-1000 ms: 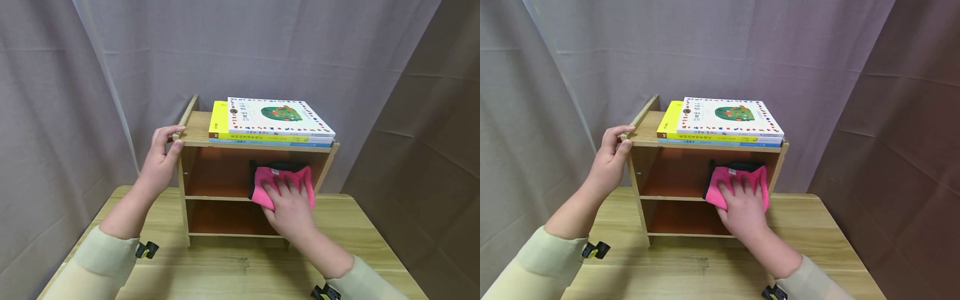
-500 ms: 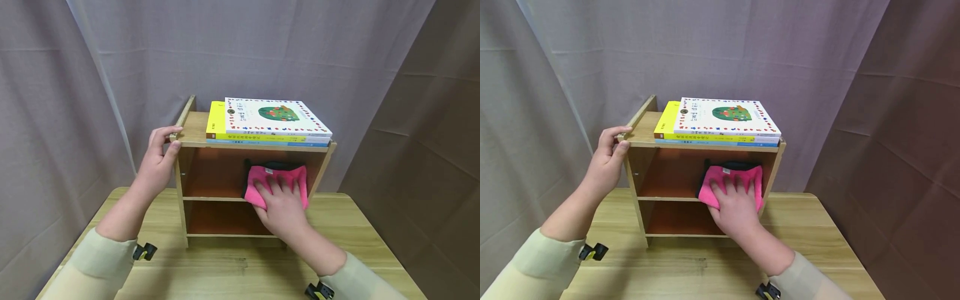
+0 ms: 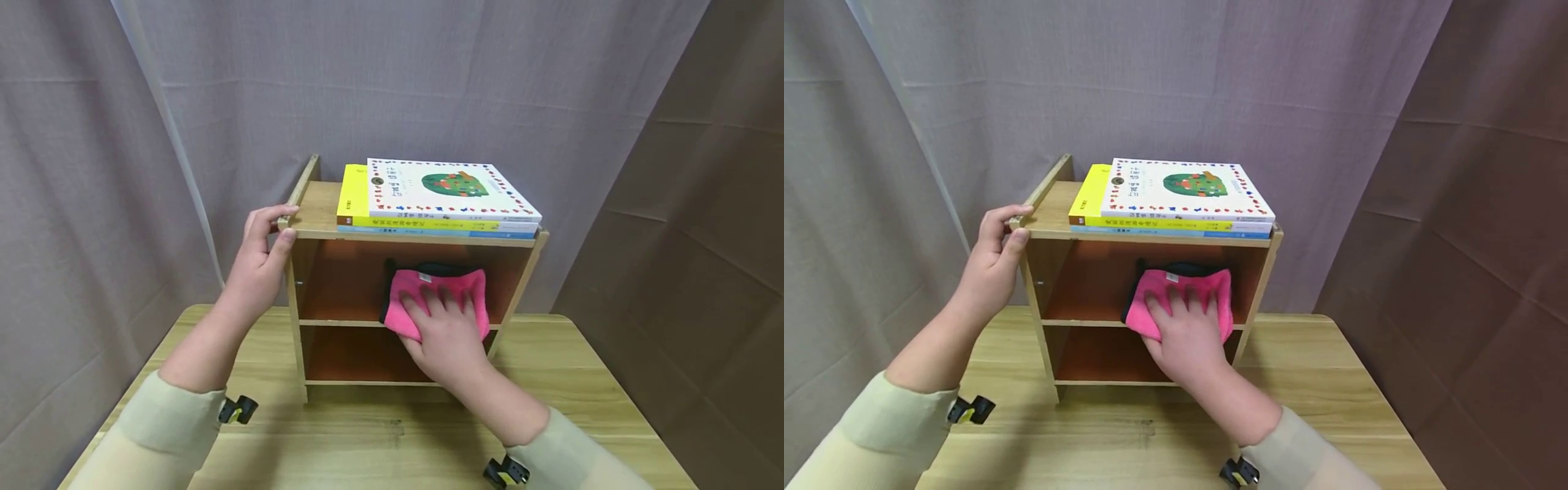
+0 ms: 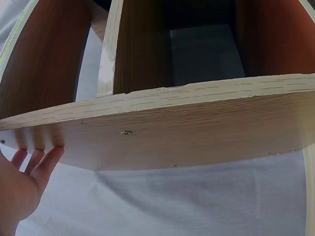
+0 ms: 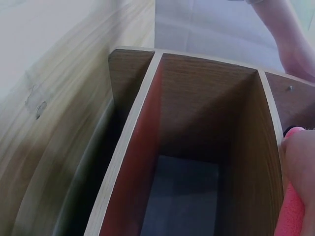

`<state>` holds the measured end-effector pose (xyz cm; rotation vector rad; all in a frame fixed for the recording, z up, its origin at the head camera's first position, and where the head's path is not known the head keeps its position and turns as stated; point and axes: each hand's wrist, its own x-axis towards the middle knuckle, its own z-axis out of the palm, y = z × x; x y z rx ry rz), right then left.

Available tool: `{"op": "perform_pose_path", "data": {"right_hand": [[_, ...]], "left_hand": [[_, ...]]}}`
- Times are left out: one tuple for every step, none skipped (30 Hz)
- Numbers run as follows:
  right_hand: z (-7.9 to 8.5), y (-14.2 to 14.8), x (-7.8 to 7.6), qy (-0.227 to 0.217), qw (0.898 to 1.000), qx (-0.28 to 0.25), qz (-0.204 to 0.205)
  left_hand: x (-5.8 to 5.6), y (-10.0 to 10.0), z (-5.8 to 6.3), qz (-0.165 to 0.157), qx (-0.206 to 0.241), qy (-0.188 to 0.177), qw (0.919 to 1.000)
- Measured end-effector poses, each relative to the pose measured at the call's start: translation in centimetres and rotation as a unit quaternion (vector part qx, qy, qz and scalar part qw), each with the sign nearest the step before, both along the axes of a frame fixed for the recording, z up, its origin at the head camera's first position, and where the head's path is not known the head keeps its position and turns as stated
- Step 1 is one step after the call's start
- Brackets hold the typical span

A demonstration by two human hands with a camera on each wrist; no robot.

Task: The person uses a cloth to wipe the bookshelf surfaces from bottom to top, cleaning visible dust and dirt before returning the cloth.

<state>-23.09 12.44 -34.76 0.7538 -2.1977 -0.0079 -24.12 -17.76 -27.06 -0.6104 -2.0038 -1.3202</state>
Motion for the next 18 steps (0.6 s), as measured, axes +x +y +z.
{"op": "perform_pose_path", "data": {"right_hand": [[0.0,-0.1,0.0,0.003,1.000,0.000,0.002],[0.0,-0.3,0.0,0.004,1.000,0.001,0.002],[0.0,-0.4,0.0,0.005,1.000,0.001,0.003],[0.0,-0.5,-0.1,0.005,1.000,0.001,0.003],[0.0,-0.6,0.0,0.001,1.000,0.002,0.000],[0.0,-0.8,0.0,0.000,1.000,0.003,-0.002],[0.1,-0.9,0.0,-0.002,1.000,0.004,-0.003],[0.0,-1.0,0.0,-0.003,1.000,0.004,-0.003],[0.0,-1.1,0.0,-0.002,1.000,0.003,-0.003],[0.0,-1.2,0.0,-0.002,1.000,0.002,-0.002],[-0.1,-1.3,-0.1,0.001,1.000,0.001,0.000],[-0.1,-1.3,-0.1,0.005,1.000,-0.001,0.004],[-0.1,-1.4,-0.1,0.007,1.000,-0.002,0.006],[-0.1,-1.4,-0.1,0.009,1.000,-0.003,0.009],[-0.1,-1.5,-0.1,0.011,1.000,-0.003,0.009],[-0.1,-1.5,-0.1,0.010,1.000,-0.003,0.009],[-0.1,-1.5,-0.1,0.009,1.000,-0.002,0.009],[-0.1,-1.6,0.0,0.007,1.000,-0.001,0.008]], "left_hand": [[0.0,0.0,0.0,-0.001,0.001,0.000,1.0000],[0.0,0.1,0.1,-0.001,0.001,-0.001,1.0000],[0.0,0.1,0.1,-0.001,0.002,-0.001,1.0000],[0.1,0.1,0.1,-0.002,0.002,-0.002,1.0000],[0.1,0.1,0.2,-0.002,0.001,-0.002,1.0000],[0.1,0.1,0.2,-0.001,0.001,-0.003,1.0000],[0.1,0.1,0.2,-0.001,0.001,-0.004,1.0000],[0.1,0.1,0.2,0.000,0.001,-0.005,1.0000],[0.1,0.1,0.2,0.000,0.000,-0.006,1.0000],[0.1,0.1,0.2,0.000,0.000,-0.007,1.0000],[0.1,0.1,0.2,0.001,0.000,-0.008,1.0000],[0.1,0.1,0.2,0.001,0.000,-0.009,1.0000],[0.1,0.1,0.2,0.002,0.000,-0.010,0.9999],[0.1,0.2,0.2,0.002,0.000,-0.011,0.9999],[0.1,0.2,0.1,0.002,0.000,-0.012,0.9999],[0.2,0.2,0.1,0.003,0.001,-0.013,0.9999],[0.2,0.2,0.1,0.004,0.001,-0.013,0.9999],[0.2,0.2,0.1,0.004,0.001,-0.014,0.9999]]}}
